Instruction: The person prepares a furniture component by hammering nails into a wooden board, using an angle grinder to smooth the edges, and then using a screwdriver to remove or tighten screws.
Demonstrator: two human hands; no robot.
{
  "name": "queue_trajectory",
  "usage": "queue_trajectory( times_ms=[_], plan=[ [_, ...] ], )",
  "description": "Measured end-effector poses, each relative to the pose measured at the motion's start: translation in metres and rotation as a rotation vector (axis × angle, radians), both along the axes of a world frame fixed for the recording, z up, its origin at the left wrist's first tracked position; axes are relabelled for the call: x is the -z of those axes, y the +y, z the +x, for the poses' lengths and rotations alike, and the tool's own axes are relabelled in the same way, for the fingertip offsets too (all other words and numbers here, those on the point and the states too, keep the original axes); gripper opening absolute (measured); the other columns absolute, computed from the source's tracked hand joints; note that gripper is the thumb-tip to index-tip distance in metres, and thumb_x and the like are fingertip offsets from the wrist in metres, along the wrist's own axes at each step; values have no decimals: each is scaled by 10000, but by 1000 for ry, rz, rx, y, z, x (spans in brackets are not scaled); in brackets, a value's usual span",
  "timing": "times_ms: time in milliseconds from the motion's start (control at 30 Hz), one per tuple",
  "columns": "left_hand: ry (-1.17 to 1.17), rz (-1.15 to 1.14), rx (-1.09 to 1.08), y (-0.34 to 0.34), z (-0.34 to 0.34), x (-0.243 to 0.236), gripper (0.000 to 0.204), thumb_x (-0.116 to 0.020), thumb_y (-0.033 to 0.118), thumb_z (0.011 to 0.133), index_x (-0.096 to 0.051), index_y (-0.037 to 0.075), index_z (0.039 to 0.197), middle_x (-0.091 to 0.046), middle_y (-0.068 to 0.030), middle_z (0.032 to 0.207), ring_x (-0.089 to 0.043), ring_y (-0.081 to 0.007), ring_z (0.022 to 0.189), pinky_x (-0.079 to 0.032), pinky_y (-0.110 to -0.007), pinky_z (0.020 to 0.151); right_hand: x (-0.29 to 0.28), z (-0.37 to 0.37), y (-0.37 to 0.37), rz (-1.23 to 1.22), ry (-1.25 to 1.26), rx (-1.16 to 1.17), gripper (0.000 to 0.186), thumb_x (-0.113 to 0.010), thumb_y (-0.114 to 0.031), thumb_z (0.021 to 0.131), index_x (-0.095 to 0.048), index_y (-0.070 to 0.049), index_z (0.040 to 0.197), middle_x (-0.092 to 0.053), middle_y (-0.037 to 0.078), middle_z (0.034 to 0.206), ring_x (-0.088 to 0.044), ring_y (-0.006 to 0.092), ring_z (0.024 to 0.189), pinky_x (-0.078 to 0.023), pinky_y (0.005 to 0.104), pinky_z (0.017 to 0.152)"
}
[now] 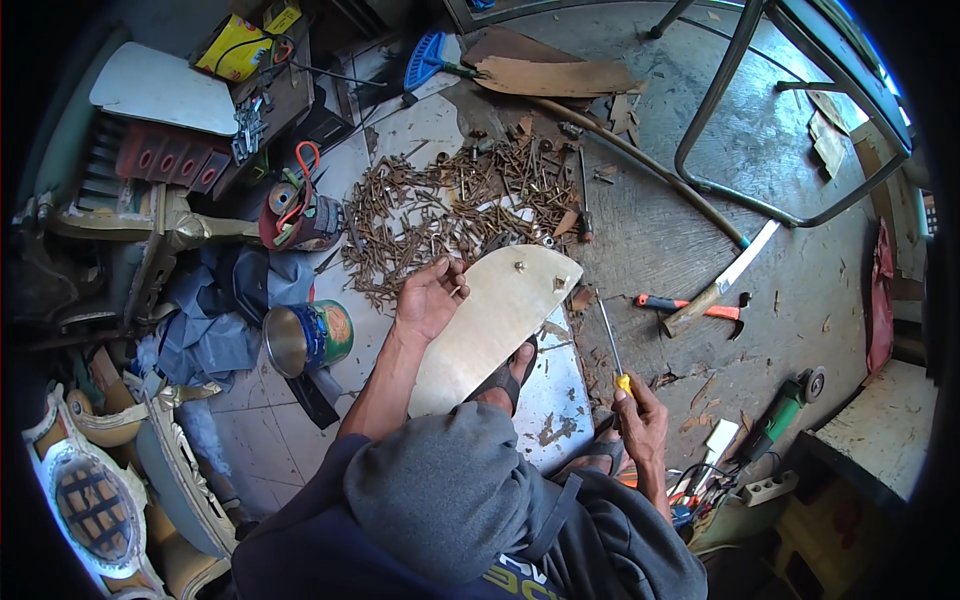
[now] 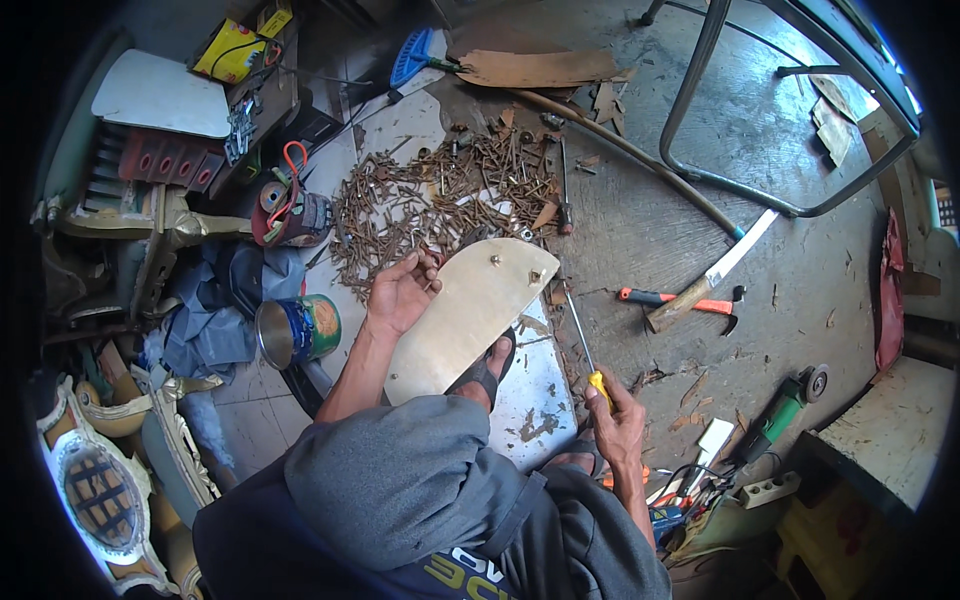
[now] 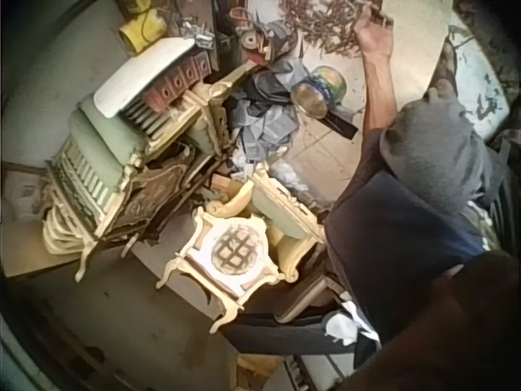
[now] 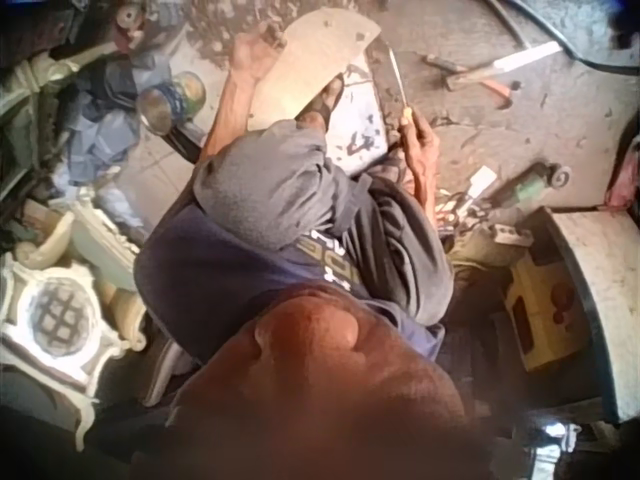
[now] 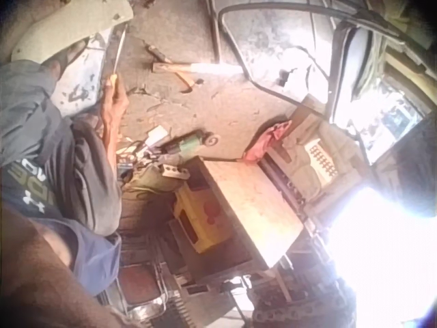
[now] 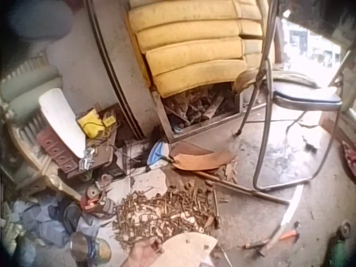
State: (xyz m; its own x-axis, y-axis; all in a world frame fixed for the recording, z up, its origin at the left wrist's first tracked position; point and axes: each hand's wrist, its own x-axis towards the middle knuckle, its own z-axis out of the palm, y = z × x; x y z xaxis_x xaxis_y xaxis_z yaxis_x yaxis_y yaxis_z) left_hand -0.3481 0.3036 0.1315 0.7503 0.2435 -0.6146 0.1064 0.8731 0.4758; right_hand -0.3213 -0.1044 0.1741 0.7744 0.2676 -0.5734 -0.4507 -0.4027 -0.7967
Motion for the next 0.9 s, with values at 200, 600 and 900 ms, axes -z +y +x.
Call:
queue_trajectory(
  times_ms=[200, 600, 900],
  plan=[
    [-2, 56, 0, 4, 7, 13, 143, -688, 176, 950, -670, 79, 1054, -661, -48, 934, -609, -167, 875, -517, -339, 832, 0, 0, -2, -33, -22, -6, 412, -669, -267, 978, -674, -39, 1321, -703, 57, 878, -617, 113, 813, -512, 297, 773],
    [-220, 1877, 803, -58, 89, 10, 572, -788, 197, 812, -606, 43, 1332, -585, -185, 1270, -482, -349, 1273, -345, -482, 1121, -8, 4, 4, -40, -13, -35, 412, -673, -278, 973, -676, -31, 1302, -689, 78, 838, -608, 121, 791, -508, 307, 748],
    [-198, 2033, 1371, -79, 112, 1, 687, -869, 286, 700, -610, 71, 1299, -549, -176, 1190, -490, -360, 1221, -373, -498, 1065, 2, -3, -4, -12, -71, -29, 410, -659, -248, 988, -658, -45, 1344, -643, 25, 799, -578, 95, 684, -470, 276, 633]
  ],
)
